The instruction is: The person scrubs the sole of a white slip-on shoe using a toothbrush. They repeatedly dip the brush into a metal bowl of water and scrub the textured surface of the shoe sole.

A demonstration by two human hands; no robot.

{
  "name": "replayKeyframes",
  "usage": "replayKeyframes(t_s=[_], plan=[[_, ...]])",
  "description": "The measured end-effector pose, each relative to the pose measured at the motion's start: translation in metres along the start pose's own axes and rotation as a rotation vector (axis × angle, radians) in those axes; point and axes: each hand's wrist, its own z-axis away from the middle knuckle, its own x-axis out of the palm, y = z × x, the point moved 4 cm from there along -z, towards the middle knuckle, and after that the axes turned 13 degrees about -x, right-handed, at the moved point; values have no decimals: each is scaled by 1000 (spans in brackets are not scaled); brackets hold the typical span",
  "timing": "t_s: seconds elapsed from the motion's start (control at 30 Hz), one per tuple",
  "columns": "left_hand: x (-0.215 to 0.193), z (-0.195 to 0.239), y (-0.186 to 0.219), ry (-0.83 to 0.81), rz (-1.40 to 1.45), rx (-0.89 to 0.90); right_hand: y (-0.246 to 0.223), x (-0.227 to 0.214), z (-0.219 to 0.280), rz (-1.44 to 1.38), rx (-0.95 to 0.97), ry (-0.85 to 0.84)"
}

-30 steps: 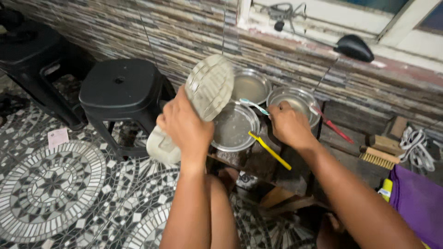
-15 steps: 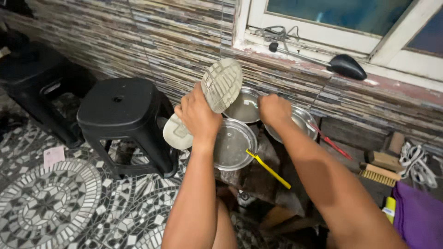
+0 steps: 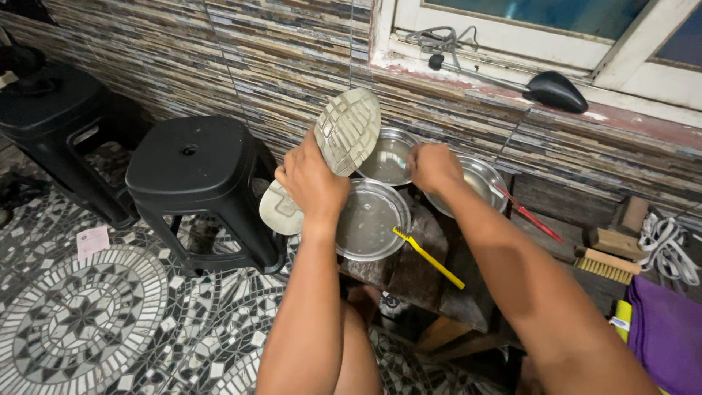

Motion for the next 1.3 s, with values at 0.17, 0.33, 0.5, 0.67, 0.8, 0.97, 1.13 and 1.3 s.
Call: replayKeyframes(t_s=[0.17, 0.33, 0.5, 0.67, 0.8, 0.97, 1.13, 1.3], plan=[[-6, -1, -5, -29, -12, -24, 35, 9, -23, 51, -43, 66], [-2, -3, -11, -39, 1, -58, -8, -56, 32, 114, -91, 182], [0, -3, -11, -54, -4, -72, -11, -55, 49, 144, -178, 292], [3, 2, -9, 2, -21, -14, 8, -41, 37, 159, -171, 303], [-3, 4, -4, 7, -26, -3, 8, -59, 31, 130, -189, 412], [-4, 5, -4, -22, -28, -14, -6, -62, 48, 148, -273, 620], [-4, 7, -4, -47, -36, -12, 37, 9, 27, 177, -206, 470], [-10, 8, 6, -30, -53, 10, 11, -28, 55, 10, -202, 671]])
